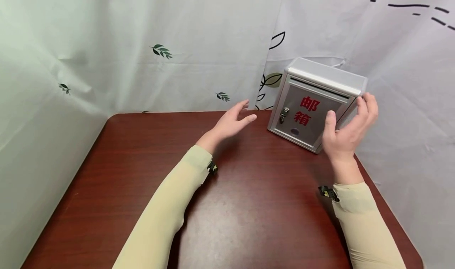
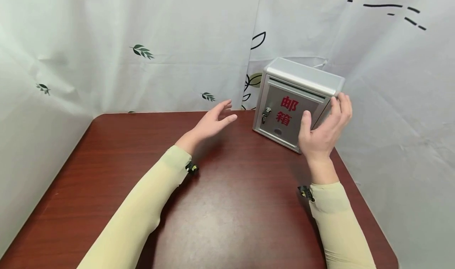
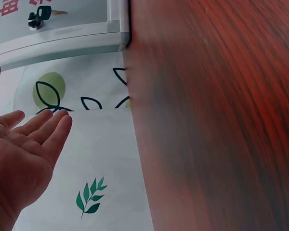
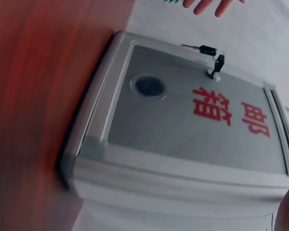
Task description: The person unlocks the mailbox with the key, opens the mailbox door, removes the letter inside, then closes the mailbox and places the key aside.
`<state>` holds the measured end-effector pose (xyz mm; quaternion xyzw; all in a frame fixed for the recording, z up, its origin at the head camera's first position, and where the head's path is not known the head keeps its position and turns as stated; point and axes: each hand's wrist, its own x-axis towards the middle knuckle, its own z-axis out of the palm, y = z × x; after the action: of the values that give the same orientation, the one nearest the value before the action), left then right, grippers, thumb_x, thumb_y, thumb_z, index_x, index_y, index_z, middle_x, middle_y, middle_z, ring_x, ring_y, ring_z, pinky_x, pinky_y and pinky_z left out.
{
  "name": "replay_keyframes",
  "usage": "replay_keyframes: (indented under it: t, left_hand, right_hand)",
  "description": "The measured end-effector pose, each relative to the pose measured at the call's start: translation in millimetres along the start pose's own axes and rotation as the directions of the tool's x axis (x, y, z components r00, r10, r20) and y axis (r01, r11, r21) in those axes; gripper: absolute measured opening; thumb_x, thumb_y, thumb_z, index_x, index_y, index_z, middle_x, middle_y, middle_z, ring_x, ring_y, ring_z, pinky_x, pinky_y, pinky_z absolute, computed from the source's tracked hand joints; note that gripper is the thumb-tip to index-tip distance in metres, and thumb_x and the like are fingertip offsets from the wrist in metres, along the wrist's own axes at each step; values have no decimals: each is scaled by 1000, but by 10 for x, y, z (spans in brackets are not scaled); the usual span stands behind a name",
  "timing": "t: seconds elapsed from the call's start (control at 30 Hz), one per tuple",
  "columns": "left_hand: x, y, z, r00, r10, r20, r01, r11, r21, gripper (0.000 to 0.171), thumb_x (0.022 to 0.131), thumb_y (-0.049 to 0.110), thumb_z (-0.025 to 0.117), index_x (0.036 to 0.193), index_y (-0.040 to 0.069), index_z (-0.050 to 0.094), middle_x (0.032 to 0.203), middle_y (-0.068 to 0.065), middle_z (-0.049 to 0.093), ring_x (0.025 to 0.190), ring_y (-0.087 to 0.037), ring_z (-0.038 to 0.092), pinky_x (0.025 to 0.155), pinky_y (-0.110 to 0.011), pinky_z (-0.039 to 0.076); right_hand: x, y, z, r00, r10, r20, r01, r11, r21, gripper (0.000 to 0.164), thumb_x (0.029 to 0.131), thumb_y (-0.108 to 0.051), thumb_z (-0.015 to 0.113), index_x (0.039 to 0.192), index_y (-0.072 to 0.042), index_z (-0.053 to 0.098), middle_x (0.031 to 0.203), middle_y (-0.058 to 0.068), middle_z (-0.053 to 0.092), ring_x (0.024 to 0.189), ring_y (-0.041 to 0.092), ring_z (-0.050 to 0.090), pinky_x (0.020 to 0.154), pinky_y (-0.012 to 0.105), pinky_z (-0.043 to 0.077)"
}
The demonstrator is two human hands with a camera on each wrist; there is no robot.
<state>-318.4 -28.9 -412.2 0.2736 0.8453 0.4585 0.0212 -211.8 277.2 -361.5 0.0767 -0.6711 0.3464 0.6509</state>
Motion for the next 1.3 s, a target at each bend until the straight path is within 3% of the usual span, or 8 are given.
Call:
replay_keyframes:
  t: [0.17, 0.27, 0.4, 0.57, 0.73, 0.87, 1.03, 1.3]
  left_hand:
    - [80, -8, 85, 1000, 8, 3, -8, 999, -48, 84, 111, 58, 63, 176, 14, 33, 173, -12, 47, 155, -29, 52, 127, -46, 41]
    - [138, 8, 136, 1000, 4, 0, -4, 998, -68, 82, 112, 57, 62, 176, 14, 34, 173, -10, 48, 153, -27, 54, 126, -43, 42]
    - [199, 9, 211, 1000, -15, 1, 15, 996, -84, 81, 113, 56, 62, 176, 14, 34, 172, -7, 48, 154, -26, 53, 126, -39, 43]
    - [296, 39, 312, 1000, -27, -1, 26, 996, -87, 80, 113, 56, 61, 176, 17, 34, 173, -5, 49, 154, -23, 54, 125, -40, 45]
    - [401, 107, 406, 1000, -30, -4, 29, 996, -87, 79, 114, 53, 60, 176, 12, 33, 173, -8, 48, 155, -27, 52, 126, -43, 43]
    - [487, 167, 500, 999, -41, 14, 43, 994, -103, 79, 116, 52, 58, 177, 11, 30, 175, -8, 45, 157, -26, 50, 127, -41, 42]
    - [589, 204, 583, 999, -51, 18, 52, 997, -64, 77, 117, 50, 54, 178, 11, 27, 176, -5, 43, 157, -24, 49, 127, -36, 41]
    - [657, 207, 654, 997, -74, 16, 74, 997, -6, 72, 120, 46, 50, 177, 8, 29, 175, -7, 45, 158, -21, 47, 128, -33, 37]
  right_hand:
    - [-51, 87, -182, 988, 127, 86, -124, 992, -36, 70, 96, -25, 67, 150, 15, 49, 162, 23, 46, 154, 29, 41, 130, 44, 33]
    - [-116, 244, -307, 958, 213, 193, -198, 976, -95, 79, 100, -24, 65, 162, 16, 38, 168, 24, 43, 157, 29, 41, 128, 40, 35]
    - [-204, 446, -446, 865, 368, 341, -335, 930, -153, 83, 107, -29, 63, 173, 6, 25, 177, 17, 35, 162, 22, 37, 129, 34, 35]
    - [-242, 494, -535, 729, 538, 423, -487, 842, -231, 86, 113, -35, 59, 179, -6, 13, 182, 5, 28, 161, 15, 39, 127, 32, 39]
    - [-262, 530, -574, 650, 588, 482, -502, 808, -309, 84, 115, -40, 56, 180, -12, 11, 181, 8, 31, 162, 24, 39, 131, 37, 33]
    - [-266, 561, -600, 629, 568, 531, -455, 822, -341, 77, 116, -35, 54, 181, -17, 16, 174, 17, 41, 159, 34, 42, 132, 48, 32]
    - [-245, 571, -586, 630, 538, 560, -411, 843, -347, 62, 117, -28, 51, 174, -14, 30, 164, 25, 51, 155, 44, 47, 125, 64, 35]
    - [-242, 567, -602, 570, 566, 595, -400, 824, -401, 62, 119, -31, 45, 176, -13, 27, 159, 34, 53, 146, 61, 47, 117, 75, 35]
